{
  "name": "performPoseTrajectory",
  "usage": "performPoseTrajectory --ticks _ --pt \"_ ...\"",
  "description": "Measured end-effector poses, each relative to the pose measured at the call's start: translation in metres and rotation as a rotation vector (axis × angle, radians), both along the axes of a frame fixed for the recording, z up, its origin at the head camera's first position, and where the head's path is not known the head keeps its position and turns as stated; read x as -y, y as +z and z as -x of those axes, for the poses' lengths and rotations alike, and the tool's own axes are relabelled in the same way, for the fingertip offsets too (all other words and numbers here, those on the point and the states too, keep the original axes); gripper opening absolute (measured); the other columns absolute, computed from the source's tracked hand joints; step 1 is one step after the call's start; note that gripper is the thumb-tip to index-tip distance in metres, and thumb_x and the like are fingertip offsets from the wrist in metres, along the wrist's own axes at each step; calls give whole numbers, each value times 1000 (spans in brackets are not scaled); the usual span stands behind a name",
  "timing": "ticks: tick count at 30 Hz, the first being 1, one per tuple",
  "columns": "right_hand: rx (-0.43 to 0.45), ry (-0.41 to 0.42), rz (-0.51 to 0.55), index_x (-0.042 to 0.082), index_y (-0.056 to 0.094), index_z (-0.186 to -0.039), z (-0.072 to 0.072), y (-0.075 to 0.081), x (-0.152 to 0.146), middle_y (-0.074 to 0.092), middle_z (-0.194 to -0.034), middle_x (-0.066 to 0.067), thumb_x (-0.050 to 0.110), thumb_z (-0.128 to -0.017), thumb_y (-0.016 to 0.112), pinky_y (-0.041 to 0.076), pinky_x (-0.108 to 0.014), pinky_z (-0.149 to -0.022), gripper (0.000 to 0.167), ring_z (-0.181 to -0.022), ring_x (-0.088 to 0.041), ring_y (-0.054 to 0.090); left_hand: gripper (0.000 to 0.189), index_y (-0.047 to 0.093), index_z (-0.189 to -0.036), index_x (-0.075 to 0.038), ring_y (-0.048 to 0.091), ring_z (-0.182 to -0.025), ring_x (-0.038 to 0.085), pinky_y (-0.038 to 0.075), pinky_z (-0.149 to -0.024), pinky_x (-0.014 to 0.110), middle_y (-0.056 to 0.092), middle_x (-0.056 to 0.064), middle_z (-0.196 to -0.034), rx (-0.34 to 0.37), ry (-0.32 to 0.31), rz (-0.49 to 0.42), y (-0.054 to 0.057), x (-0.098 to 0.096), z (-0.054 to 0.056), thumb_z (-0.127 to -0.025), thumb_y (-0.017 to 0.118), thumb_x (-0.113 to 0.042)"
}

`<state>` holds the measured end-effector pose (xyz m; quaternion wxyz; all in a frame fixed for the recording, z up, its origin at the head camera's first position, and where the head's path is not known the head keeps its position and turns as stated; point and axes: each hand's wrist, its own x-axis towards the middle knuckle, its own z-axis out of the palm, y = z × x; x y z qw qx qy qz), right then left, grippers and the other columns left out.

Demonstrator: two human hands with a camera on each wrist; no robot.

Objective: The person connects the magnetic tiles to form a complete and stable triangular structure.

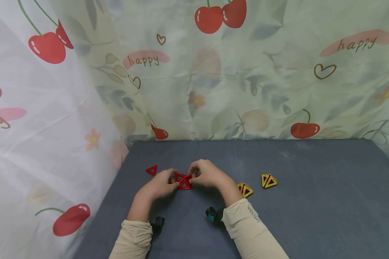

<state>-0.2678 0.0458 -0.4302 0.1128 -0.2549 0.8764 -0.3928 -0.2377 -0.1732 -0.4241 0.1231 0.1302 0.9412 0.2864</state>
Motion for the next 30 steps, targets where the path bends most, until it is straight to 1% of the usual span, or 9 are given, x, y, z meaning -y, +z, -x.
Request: performPoseTrajectory --ticks 5,9,13,18,22,24,27,30 --pt "-3 5 -1 6 76 -104 -1 0 0 70 -86 0 4 -92 79 51 -28 -67 13 -74 -15 61 46 60 -142 4 59 -79 18 51 -73 35 65 8 -95 0 -10 28 -3 0 1 -100 69 -10" --pt "-3 3 -10 6 76 -105 -2 1 0 70 -86 0 5 -92 79 50 -28 -68 13 -75 -15 61 51 56 -147 3 58 -82 19 51 -76 37 63 8 -97 -3 0 25 -2 1 1 -99 70 -10" --pt "-2 7 -15 6 75 -105 -2 2 1 70 -86 0 4 -92 79 50 -28 -68 13 -75 -14 61 54 54 -149 4 56 -83 19 50 -78 37 62 8 -96 1 6 50 -3 0 2 -99 70 -11" --pt "8 14 -8 6 76 -104 -4 4 0 70 -86 0 6 -93 80 50 -28 -67 12 -74 -14 61 41 63 -135 2 55 -82 20 49 -75 37 60 8 -95 -3 23 52 -3 0 0 -98 73 -13" --pt "17 16 -2 6 75 -104 -4 4 0 70 -86 0 6 -93 80 51 -28 -67 12 -74 -14 61 33 64 -127 0 55 -81 21 47 -73 36 60 8 -95 3 39 23 -3 0 0 -99 73 -14" --pt "19 17 0 6 75 -104 -3 3 -1 71 -87 -1 5 -93 80 51 -29 -67 12 -75 -14 62 30 64 -124 -1 55 -80 20 47 -73 36 60 9 -95 -7 42 2 -4 0 1 -99 73 -14" --pt "22 19 5 5 75 -105 -4 4 -1 71 -87 -1 5 -93 79 51 -29 -67 12 -75 -14 62 25 64 -121 -3 57 -80 19 49 -75 36 62 8 -95 -20 51 -32 -6 0 3 -100 72 -13" --pt "24 22 10 4 75 -105 -4 4 -2 71 -87 -1 5 -93 78 51 -29 -68 12 -74 -15 62 21 64 -118 -4 60 -82 19 52 -77 37 65 7 -96 -40 53 -60 -5 0 3 -100 72 -12"
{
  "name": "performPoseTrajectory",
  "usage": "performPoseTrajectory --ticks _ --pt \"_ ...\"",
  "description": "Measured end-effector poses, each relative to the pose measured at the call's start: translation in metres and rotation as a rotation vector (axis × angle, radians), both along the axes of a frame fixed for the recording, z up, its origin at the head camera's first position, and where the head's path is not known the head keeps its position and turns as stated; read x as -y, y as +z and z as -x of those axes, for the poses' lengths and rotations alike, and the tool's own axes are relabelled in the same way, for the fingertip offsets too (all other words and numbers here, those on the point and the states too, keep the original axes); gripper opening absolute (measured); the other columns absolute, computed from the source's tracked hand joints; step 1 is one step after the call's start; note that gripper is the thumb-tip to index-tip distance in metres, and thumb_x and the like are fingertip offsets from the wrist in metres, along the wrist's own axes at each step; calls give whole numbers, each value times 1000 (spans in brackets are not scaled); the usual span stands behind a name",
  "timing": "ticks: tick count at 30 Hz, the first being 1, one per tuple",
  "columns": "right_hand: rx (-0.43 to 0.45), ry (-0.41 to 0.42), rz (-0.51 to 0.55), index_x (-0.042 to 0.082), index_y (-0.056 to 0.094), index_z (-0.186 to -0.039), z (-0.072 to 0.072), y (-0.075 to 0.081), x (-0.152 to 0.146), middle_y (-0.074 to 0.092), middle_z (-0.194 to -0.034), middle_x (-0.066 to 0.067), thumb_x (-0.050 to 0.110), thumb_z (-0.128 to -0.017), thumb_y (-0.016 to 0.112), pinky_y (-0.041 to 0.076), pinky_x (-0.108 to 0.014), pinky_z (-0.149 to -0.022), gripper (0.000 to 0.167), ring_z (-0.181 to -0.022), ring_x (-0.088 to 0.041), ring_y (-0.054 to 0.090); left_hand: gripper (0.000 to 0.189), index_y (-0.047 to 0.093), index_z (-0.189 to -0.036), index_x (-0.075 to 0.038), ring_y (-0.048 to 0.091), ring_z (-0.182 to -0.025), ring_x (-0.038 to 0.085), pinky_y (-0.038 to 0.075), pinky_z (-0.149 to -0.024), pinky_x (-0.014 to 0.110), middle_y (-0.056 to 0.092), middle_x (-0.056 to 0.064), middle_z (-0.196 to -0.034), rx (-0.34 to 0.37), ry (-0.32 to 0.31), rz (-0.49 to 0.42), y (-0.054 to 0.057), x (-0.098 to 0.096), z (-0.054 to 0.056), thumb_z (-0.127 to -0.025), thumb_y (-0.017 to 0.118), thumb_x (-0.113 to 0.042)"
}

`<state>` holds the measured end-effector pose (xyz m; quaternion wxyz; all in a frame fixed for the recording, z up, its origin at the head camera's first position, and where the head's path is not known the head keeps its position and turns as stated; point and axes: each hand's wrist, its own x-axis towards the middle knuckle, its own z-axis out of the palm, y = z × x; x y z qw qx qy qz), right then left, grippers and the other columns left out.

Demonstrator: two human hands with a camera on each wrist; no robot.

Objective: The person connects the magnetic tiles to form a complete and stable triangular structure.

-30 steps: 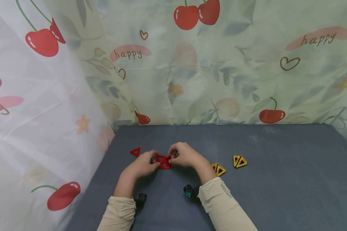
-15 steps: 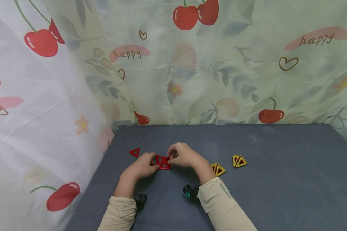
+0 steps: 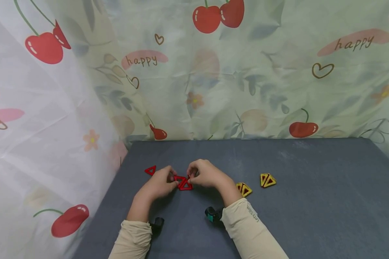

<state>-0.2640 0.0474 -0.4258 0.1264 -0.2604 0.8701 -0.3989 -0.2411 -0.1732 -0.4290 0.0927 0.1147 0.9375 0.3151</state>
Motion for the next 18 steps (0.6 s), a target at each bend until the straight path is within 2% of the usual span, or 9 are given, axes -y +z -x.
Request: performPoseTrajectory --ticks 6,11,18 --pt "-3 7 3 4 75 -106 0 -1 0 71 -87 -1 5 -93 77 52 -28 -68 13 -75 -14 62 14 68 -112 -7 65 -91 18 57 -82 39 69 5 -101 -33 -19 -49 3 -1 -1 -99 73 -9" --pt "0 16 8 5 75 -106 0 -1 0 71 -88 -1 4 -93 76 52 -29 -67 13 -74 -15 62 11 70 -111 -9 66 -94 17 58 -84 39 70 4 -104 -35 -69 -104 5 -1 -2 -100 71 -8" --pt "8 42 26 7 75 -104 1 -1 -1 72 -90 -1 2 -95 74 52 -29 -64 10 -72 -16 62 12 71 -113 -8 67 -92 17 58 -81 37 72 5 -104 -23 -135 -133 7 -2 -3 -101 69 -7"
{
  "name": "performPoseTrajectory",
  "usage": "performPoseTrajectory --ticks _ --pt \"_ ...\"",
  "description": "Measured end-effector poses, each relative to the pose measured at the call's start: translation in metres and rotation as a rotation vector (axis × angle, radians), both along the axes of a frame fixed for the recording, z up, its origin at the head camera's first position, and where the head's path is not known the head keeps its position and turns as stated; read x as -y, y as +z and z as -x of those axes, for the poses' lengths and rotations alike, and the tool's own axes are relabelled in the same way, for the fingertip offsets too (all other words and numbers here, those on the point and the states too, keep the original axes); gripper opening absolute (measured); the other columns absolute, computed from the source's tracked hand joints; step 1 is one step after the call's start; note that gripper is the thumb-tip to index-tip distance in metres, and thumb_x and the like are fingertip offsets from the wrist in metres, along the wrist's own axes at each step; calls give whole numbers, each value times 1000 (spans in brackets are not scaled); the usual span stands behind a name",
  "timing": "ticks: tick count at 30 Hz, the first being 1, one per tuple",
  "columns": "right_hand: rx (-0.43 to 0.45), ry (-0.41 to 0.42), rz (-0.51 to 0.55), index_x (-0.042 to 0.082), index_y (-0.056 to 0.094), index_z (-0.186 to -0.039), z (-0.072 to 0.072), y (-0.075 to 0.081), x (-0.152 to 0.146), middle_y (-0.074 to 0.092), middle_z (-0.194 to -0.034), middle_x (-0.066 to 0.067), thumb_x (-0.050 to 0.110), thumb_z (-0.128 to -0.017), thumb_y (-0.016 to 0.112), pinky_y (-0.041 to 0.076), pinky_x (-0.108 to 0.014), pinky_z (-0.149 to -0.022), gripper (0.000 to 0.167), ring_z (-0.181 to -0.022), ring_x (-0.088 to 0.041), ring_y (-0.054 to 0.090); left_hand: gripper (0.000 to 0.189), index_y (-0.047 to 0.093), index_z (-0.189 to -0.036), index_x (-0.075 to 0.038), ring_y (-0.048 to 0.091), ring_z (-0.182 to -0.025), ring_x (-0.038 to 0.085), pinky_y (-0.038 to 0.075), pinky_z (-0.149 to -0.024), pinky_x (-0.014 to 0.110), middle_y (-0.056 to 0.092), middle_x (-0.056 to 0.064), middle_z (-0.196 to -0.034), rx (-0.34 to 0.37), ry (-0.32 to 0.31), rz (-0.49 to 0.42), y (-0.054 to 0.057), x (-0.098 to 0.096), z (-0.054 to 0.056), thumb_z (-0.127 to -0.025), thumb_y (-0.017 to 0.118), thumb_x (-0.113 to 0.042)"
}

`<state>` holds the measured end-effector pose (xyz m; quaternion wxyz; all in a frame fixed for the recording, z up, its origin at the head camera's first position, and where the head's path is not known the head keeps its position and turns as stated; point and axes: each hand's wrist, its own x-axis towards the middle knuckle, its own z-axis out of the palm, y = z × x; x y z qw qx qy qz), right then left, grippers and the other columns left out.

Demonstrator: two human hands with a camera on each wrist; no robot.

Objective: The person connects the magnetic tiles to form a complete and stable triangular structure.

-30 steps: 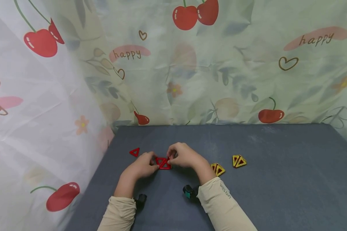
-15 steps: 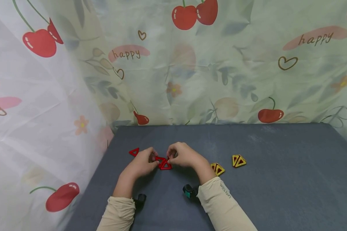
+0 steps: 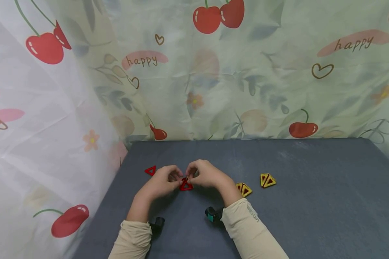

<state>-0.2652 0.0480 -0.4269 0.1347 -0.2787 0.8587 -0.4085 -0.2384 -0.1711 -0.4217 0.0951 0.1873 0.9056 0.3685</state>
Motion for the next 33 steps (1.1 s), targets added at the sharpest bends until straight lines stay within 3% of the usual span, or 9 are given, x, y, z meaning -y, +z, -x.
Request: performPoseTrajectory --ticks 8,13,17,22,26,29,33 --pt "3 29 9 9 75 -103 1 -1 0 73 -95 -2 5 -98 73 53 -28 -65 7 -75 -16 64 14 72 -114 -7 68 -91 16 58 -77 35 72 4 -104 11 3 5 1 4 2 -101 70 -9" --pt "-9 45 16 10 76 -103 1 -2 1 73 -97 -1 10 -98 76 55 -29 -67 5 -82 -19 67 17 72 -117 -7 69 -90 18 58 -74 35 73 4 -106 21 77 0 2 15 4 -102 72 -14" --pt "-25 44 21 11 77 -98 1 -2 2 73 -92 1 13 -99 76 55 -27 -65 2 -75 -16 66 21 71 -120 -5 69 -99 22 58 -81 40 72 8 -113 -19 144 17 2 31 7 -102 71 -17" --pt "-37 39 29 13 76 -95 1 -4 3 73 -91 2 12 -99 76 54 -27 -64 5 -73 -15 65 35 66 -132 1 65 -108 32 55 -92 50 67 21 -123 -74 232 66 -3 54 12 -102 69 -17" --pt "-43 32 27 14 76 -94 0 -5 3 72 -91 2 13 -100 75 54 -28 -65 6 -75 -18 66 48 58 -143 5 64 -112 38 56 -95 53 57 30 -134 -68 273 81 -6 69 14 -102 68 -17" --pt "-50 27 26 15 76 -92 -1 -4 4 72 -91 3 14 -100 75 54 -28 -65 8 -76 -20 66 55 53 -147 7 64 -110 39 56 -93 51 51 33 -137 -66 280 98 -7 75 16 -101 70 -17" --pt "-61 17 26 15 76 -91 -1 -4 4 71 -89 3 14 -100 74 52 -29 -64 10 -73 -17 63 62 49 -151 9 66 -110 41 56 -94 53 56 35 -136 -63 250 133 -6 78 19 -99 73 -16"
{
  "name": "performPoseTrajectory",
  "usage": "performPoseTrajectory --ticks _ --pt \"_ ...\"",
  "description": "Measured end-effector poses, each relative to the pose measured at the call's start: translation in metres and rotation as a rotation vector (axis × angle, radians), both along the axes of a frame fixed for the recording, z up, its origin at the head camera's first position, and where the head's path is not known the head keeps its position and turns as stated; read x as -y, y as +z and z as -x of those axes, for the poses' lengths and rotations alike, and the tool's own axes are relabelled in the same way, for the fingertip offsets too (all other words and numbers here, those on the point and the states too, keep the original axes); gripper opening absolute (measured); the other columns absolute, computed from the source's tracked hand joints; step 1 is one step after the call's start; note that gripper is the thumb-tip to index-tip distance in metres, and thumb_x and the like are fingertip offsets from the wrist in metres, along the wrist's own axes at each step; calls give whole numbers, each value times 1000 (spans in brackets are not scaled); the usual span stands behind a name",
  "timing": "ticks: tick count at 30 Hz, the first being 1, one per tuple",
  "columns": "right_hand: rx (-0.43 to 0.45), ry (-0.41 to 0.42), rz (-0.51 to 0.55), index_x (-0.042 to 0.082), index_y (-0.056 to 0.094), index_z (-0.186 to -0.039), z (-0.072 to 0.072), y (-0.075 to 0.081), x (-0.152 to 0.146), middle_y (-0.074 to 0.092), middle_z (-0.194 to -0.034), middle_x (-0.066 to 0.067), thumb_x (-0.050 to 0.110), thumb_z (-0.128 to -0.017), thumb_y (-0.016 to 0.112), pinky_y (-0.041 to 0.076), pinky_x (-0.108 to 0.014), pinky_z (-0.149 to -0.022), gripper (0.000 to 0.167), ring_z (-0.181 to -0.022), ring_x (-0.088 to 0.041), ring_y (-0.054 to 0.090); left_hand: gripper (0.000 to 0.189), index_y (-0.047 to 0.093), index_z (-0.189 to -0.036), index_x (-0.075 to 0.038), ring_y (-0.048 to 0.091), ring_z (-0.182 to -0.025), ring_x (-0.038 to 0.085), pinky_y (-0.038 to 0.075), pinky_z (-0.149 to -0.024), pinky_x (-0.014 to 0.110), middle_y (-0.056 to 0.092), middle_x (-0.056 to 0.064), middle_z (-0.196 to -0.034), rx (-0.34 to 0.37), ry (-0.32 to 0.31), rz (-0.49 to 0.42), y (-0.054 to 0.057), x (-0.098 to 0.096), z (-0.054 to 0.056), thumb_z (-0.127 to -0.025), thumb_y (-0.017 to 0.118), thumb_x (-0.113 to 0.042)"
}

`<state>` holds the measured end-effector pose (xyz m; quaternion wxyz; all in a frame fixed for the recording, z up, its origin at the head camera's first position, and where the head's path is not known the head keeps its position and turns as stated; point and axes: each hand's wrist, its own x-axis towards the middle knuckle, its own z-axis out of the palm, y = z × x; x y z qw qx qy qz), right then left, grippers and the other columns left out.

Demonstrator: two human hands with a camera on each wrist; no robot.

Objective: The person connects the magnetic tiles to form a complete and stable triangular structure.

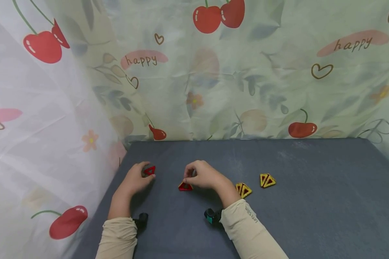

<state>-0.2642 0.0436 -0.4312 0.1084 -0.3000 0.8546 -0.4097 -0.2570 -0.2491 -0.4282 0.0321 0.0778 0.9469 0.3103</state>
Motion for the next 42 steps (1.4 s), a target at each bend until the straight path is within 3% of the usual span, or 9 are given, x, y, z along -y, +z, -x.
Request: performPoseTrajectory --ticks 7,15,22,32,42 --pt "-10 -13 -1 15 75 -91 0 0 0 70 -86 3 16 -100 74 49 -28 -62 10 -67 -12 57 63 49 -152 7 67 -117 42 55 -100 56 63 30 -138 52 -3 13 -2 -1 0 -100 73 -20" --pt "58 29 -37 15 76 -103 -2 1 -1 71 -91 2 17 -102 72 52 -29 -68 4 -73 -14 63 41 70 -128 10 68 -113 39 57 -96 54 71 25 -123 51 -14 41 -1 -5 -1 -100 74 -20" --pt "117 45 -102 15 75 -118 -2 4 -2 70 -94 1 7 -101 67 50 -28 -66 20 -72 -14 60 32 77 -117 6 70 -103 32 59 -91 50 75 21 -114 65 4 46 -1 -9 -1 -100 74 -20" --pt "53 8 -115 14 74 -109 -1 1 -4 67 -93 0 15 -99 76 51 -30 -69 10 -77 -15 61 17 80 -91 -4 61 -75 16 52 -69 33 74 7 -90 61 -49 30 0 -23 -5 -99 74 -18" --pt "30 -63 -134 16 73 -99 -3 4 -3 66 -86 -2 20 -97 79 49 -31 -66 8 -71 -15 59 15 79 -91 -6 61 -71 14 51 -65 31 71 4 -83 108 -88 51 3 -52 -9 -99 75 -18"
